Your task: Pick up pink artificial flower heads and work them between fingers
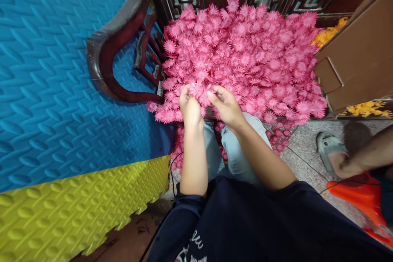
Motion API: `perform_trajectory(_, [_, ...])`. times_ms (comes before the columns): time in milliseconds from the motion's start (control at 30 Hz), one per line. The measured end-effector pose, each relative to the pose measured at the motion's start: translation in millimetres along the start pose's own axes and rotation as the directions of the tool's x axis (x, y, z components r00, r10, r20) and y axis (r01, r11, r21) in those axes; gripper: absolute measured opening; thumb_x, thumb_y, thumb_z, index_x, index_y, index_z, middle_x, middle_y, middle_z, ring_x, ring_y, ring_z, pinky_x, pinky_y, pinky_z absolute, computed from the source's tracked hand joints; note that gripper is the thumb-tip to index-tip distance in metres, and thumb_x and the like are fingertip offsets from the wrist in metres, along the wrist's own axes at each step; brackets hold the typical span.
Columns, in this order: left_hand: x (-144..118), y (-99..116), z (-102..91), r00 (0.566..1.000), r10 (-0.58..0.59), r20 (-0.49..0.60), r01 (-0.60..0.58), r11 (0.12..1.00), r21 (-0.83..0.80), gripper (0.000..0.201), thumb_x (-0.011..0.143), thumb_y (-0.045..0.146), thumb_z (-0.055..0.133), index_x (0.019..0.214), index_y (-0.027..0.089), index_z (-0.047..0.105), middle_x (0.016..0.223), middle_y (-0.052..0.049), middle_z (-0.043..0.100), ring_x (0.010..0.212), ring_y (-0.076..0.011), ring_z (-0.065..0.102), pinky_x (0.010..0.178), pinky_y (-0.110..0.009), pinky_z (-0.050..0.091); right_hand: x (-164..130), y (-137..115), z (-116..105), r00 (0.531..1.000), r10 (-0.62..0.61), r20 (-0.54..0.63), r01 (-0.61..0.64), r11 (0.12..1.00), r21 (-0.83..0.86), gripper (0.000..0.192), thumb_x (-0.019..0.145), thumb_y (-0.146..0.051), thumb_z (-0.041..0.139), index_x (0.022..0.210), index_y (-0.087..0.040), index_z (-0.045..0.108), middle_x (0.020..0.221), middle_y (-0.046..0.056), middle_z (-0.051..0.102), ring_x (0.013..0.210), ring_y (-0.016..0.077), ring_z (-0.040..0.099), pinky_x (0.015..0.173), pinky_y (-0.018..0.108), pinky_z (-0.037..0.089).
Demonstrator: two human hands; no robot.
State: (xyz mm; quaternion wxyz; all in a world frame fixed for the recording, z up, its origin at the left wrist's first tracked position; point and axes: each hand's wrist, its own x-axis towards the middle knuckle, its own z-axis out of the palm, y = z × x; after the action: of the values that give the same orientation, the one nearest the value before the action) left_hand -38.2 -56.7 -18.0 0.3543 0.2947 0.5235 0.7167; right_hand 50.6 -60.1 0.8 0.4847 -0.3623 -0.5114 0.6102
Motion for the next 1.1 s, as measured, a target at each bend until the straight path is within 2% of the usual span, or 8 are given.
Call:
perform_trajectory(100, [0,-3,-1.4,0.995,-0.080,0.052,0.085,0.991,-0.101,0.014,0.077,0.024,0.057,0.067,0.019,0.048,0.067,0.002,0.052,0.061,-0.0090,0.053,0.067,-0.024,0.047,-1,0,0,1.000,-0.018,-0.025,0.015,0.996,-0.093,0.030,0.076,-0.047,0.061,0.076,-0.020,0.048,0.070,-0.004,0.048,0.066,0.0087,0.046,0.069,0.024,0.039])
perform_trajectory(267, [-11,3,-1.9,0.996,0.085,-0.031,-0.082,0.992,0.094,0.025,0.082,0.043,0.058,0.076,0.018,0.058,0.074,0.000,0.059,0.070,-0.0095,0.057,0.071,-0.023,0.048,1,-3,-6,0.995,-0.083,-0.049,0.068,0.964,-0.256,0.015,0.081,-0.031,0.058,0.079,-0.020,0.049,0.070,-0.003,0.052,0.063,0.0084,0.048,0.066,0.024,0.040])
perform_trajectory(333, [-16,7,-2.1,0.991,0.137,0.005,-0.136,0.979,0.155,0.037,0.082,0.054,0.055,0.082,0.018,0.062,0.080,-0.002,0.063,0.077,-0.0113,0.060,0.076,-0.024,0.048,3,-3,-9,0.989,-0.118,-0.083,0.091,0.955,-0.281,0.012,0.081,-0.030,0.057,0.079,-0.020,0.050,0.072,-0.003,0.054,0.065,0.0083,0.050,0.067,0.024,0.041])
perform_trajectory(400, [-20,11,-2.9,0.987,0.150,0.061,-0.159,0.967,0.200,0.043,0.076,0.058,0.060,0.091,0.018,0.065,0.085,-0.003,0.065,0.082,-0.0129,0.061,0.078,-0.025,0.048,4,-3,-11,0.984,-0.150,-0.098,0.115,0.950,-0.291,0.013,0.080,-0.031,0.058,0.080,-0.019,0.051,0.072,-0.003,0.055,0.067,0.0084,0.052,0.067,0.024,0.041])
perform_trajectory(500, [-23,15,-5.6,0.977,0.146,0.154,-0.180,0.954,0.239,0.052,0.063,0.054,0.074,0.102,0.020,0.066,0.090,-0.003,0.066,0.085,-0.0144,0.062,0.081,-0.027,0.048,7,-1,-13,0.983,-0.161,-0.084,0.136,0.959,-0.251,0.018,0.076,-0.033,0.062,0.077,-0.018,0.052,0.070,-0.003,0.056,0.065,0.0084,0.054,0.064,0.023,0.042])
perform_trajectory(633, [-25,18,-9.6,0.960,0.166,0.227,-0.222,0.942,0.253,0.051,0.057,0.045,0.082,0.099,0.021,0.069,0.097,-0.004,0.068,0.090,-0.0159,0.062,0.082,-0.028,0.048,10,-1,-15,0.987,-0.116,-0.110,0.095,0.979,-0.178,0.023,0.074,-0.036,0.064,0.074,-0.018,0.050,0.067,-0.003,0.055,0.061,0.0075,0.052,0.059,0.022,0.041])
perform_trajectory(833, [-26,18,-12.0,0.969,0.205,0.138,-0.237,0.930,0.282,0.018,0.078,0.034,0.066,0.082,0.017,0.070,0.083,-0.003,0.069,0.075,-0.0110,0.061,0.069,-0.023,0.045,10,0,-15,0.988,-0.100,-0.114,0.074,0.975,-0.208,0.023,0.075,-0.037,0.063,0.075,-0.017,0.051,0.067,-0.003,0.052,0.058,0.0063,0.047,0.056,0.022,0.037])
perform_trajectory(1100, [-26,5,-6.7,0.973,0.220,-0.064,-0.206,0.963,0.172,0.022,0.079,0.035,0.063,0.072,0.015,0.060,0.067,0.002,0.057,0.065,-0.0084,0.052,0.065,-0.020,0.041,19,5,-21,0.972,-0.158,-0.177,0.085,0.929,-0.361,0.016,0.079,-0.031,0.058,0.073,-0.018,0.051,0.065,-0.003,0.052,0.060,0.0088,0.049,0.063,0.024,0.042])
